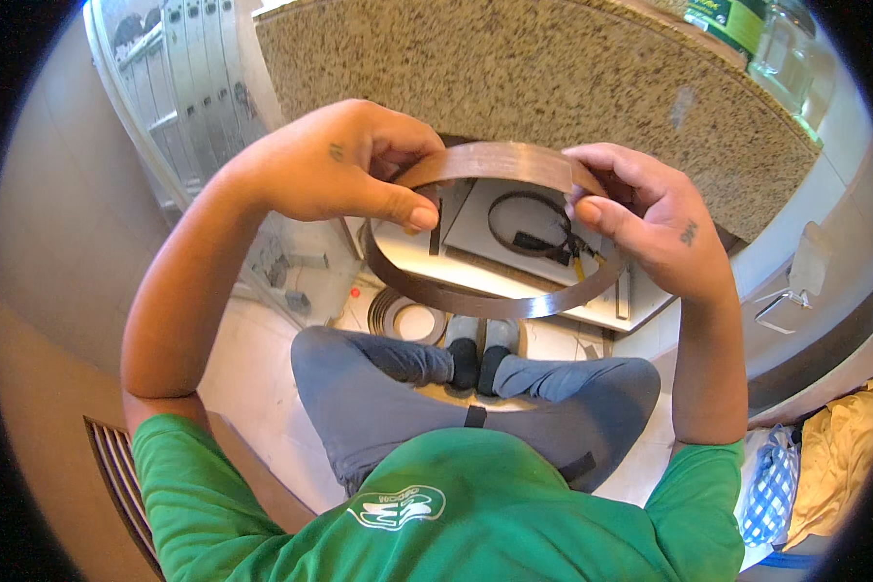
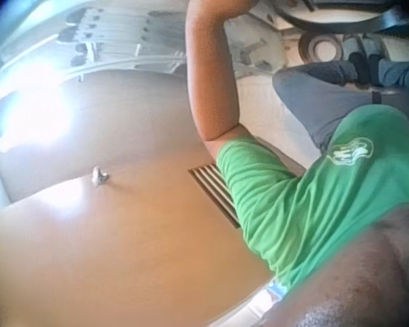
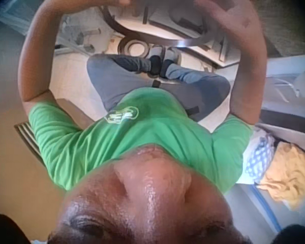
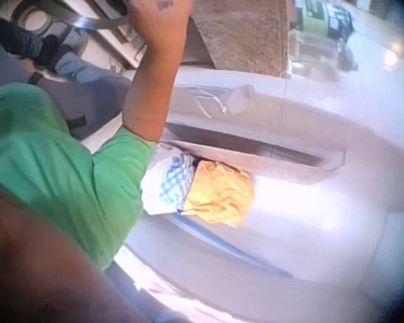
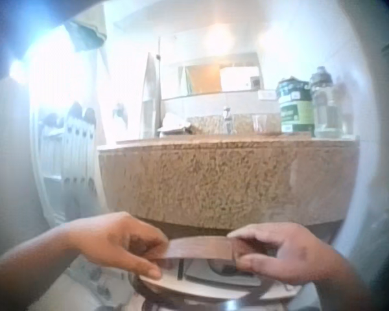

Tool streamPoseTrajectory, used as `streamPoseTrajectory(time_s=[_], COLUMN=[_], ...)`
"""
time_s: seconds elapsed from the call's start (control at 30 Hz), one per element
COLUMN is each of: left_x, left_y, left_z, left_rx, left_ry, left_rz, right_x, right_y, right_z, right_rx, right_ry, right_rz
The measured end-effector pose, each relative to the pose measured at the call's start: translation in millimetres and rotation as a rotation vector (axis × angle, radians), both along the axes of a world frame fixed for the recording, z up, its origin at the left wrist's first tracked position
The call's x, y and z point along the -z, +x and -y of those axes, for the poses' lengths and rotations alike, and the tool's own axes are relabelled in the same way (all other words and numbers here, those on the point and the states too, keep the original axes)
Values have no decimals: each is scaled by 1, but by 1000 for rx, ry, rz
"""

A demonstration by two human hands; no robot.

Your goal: The person installs a flexible dark trim strip along the bottom edge of a bathroom vanity cabinet. They measure and cut the trim, then press it into place along the cabinet's edge.

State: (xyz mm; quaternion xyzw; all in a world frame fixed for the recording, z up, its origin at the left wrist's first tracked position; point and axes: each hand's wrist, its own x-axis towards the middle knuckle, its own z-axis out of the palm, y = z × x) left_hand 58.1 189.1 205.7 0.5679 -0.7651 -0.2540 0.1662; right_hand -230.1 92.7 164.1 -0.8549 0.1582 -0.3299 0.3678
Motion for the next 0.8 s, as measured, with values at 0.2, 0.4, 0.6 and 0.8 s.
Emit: streamPoseTrajectory(time_s=[0.2,0.4,0.6,0.8], left_x=[91,199,301,341], left_y=[47,115,141,128], left_z=[22,13,-10,-7], left_rx=[-14,-259,-632,-735], left_ry=[67,-41,-37,-82], left_rz=[-176,-921,-1562,-1814], right_x=[51,109,152,170], right_y=[-8,-84,-191,-250], right_z=[29,51,52,52], right_rx=[1,274,422,444], right_ry=[226,453,725,740], right_rz=[-106,289,592,739])
